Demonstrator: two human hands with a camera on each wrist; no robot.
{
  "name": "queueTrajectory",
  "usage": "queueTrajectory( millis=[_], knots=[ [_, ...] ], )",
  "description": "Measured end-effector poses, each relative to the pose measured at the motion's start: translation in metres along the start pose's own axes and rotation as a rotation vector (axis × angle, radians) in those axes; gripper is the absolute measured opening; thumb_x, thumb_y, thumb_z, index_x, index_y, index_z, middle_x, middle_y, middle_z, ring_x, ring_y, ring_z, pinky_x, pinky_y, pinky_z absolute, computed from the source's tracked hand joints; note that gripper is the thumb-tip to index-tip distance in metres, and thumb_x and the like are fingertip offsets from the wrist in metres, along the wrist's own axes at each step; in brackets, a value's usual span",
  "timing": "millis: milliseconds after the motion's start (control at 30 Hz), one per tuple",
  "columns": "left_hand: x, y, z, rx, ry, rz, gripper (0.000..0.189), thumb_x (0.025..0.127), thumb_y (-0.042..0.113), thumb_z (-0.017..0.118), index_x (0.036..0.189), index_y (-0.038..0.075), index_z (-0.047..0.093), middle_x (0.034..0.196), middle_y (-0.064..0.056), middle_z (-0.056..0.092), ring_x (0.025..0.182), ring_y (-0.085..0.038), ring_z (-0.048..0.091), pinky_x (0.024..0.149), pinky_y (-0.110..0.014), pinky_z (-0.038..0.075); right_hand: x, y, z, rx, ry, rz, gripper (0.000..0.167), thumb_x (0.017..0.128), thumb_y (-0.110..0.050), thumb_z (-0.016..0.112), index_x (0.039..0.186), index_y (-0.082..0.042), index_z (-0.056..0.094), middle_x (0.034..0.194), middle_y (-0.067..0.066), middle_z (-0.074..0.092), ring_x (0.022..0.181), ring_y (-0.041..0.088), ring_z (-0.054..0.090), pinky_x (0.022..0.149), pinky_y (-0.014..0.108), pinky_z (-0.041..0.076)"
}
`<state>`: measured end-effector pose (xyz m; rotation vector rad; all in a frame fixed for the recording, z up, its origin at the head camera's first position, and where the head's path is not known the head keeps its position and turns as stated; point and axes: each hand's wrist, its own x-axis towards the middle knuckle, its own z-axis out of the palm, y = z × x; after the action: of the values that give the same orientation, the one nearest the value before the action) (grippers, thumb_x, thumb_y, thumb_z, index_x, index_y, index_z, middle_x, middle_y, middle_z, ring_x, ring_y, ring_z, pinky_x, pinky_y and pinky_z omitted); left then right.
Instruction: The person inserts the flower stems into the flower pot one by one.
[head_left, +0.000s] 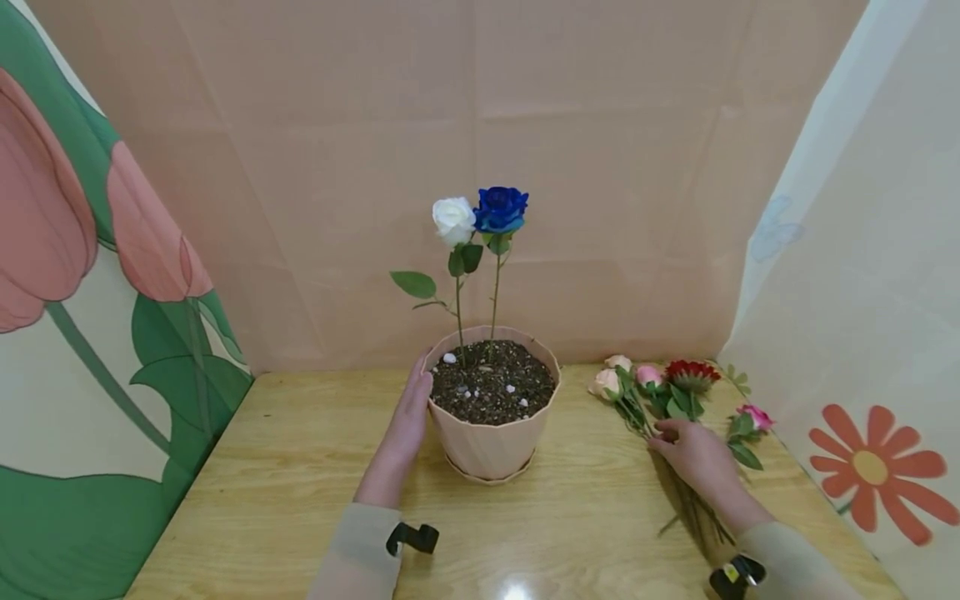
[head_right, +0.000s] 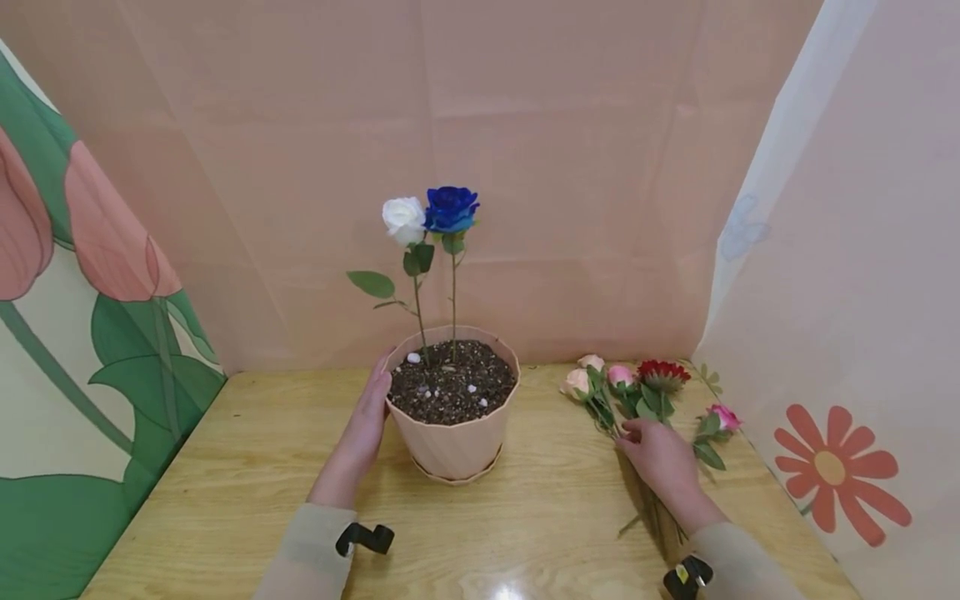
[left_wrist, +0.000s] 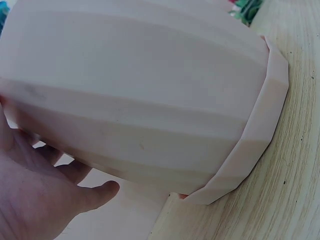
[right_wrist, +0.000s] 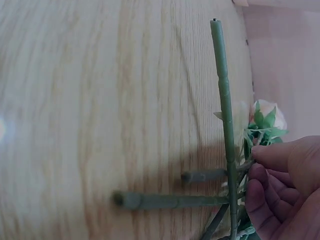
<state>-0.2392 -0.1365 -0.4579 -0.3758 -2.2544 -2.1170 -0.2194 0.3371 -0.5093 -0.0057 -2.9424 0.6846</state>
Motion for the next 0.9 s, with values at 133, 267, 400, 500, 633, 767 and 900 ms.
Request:
queueTrajectory(
  millis=[133, 267, 400, 500, 633, 767, 900],
  knots=[
    [0.0, 0.001, 0.0, 0.006, 0.005, -0.009, 0.065, 0.12, 0.054, 0.027, 0.179, 0.03, 0.014, 0.185, -0.003, 0.007, 0.169, -0.034, 0.001, 0.131, -0.069, 0.002, 0.0, 0.001, -0.001, 0.002, -0.001, 0.005, 0.04, 0.102, -0.023, 0.08, 0.126, 0.008, 0.076, 0.107, 0.019, 0.079, 0.095, 0.038, 0.075, 0.081, 0.059, 0.059],
    [0.0, 0.002, 0.0, 0.005, 0.003, -0.007, 0.065, 0.12, 0.056, 0.026, 0.179, 0.032, 0.014, 0.185, -0.002, 0.007, 0.169, -0.033, 0.001, 0.13, -0.069, 0.003, -0.002, 0.001, -0.003, 0.007, 0.005, -0.006, 0.038, 0.102, -0.021, 0.079, 0.127, 0.008, 0.076, 0.107, 0.019, 0.079, 0.096, 0.039, 0.075, 0.081, 0.059, 0.059],
    [0.0, 0.002, 0.0, -0.002, -0.003, -0.002, 0.065, 0.12, 0.055, 0.026, 0.179, 0.031, 0.013, 0.185, -0.002, 0.006, 0.169, -0.033, 0.0, 0.13, -0.07, 0.002, -0.005, -0.001, -0.006, 0.023, 0.025, -0.023, 0.039, 0.103, -0.021, 0.077, 0.128, 0.009, 0.075, 0.107, 0.019, 0.079, 0.096, 0.04, 0.075, 0.079, 0.059, 0.059],
    [0.0, 0.001, -0.001, -0.011, -0.009, 0.003, 0.065, 0.12, 0.055, 0.026, 0.179, 0.03, 0.013, 0.185, -0.003, 0.006, 0.169, -0.033, -0.001, 0.13, -0.07, 0.001, -0.008, -0.005, -0.009, 0.039, 0.04, -0.034, 0.038, 0.104, -0.019, 0.076, 0.129, 0.01, 0.075, 0.106, 0.018, 0.08, 0.09, 0.035, 0.075, 0.074, 0.054, 0.06],
    [-0.001, 0.0, -0.001, -0.013, -0.013, 0.003, 0.066, 0.12, 0.055, 0.026, 0.179, 0.03, 0.013, 0.185, -0.004, 0.005, 0.169, -0.033, -0.002, 0.13, -0.07, 0.001, -0.011, -0.011, -0.016, 0.075, 0.037, -0.034, 0.039, 0.105, -0.017, 0.074, 0.133, 0.01, 0.073, 0.108, 0.019, 0.079, 0.078, 0.023, 0.07, 0.065, 0.043, 0.056],
    [-0.001, -0.001, -0.001, -0.011, -0.017, 0.001, 0.066, 0.12, 0.056, 0.026, 0.179, 0.031, 0.012, 0.185, -0.004, 0.004, 0.169, -0.034, -0.003, 0.13, -0.071, 0.0, -0.013, -0.02, -0.026, 0.123, 0.023, -0.032, 0.041, 0.108, -0.02, 0.071, 0.138, 0.008, 0.071, 0.113, 0.02, 0.079, 0.078, 0.017, 0.067, 0.064, 0.037, 0.054],
    [0.0, -0.001, -0.001, -0.009, -0.012, 0.004, 0.066, 0.12, 0.056, 0.026, 0.179, 0.032, 0.013, 0.185, -0.003, 0.005, 0.169, -0.035, -0.001, 0.129, -0.072, 0.0, -0.015, -0.033, -0.037, 0.163, 0.032, -0.041, 0.041, 0.11, -0.022, 0.069, 0.14, 0.007, 0.07, 0.116, 0.021, 0.078, 0.082, 0.02, 0.071, 0.065, 0.037, 0.055]
  ],
)
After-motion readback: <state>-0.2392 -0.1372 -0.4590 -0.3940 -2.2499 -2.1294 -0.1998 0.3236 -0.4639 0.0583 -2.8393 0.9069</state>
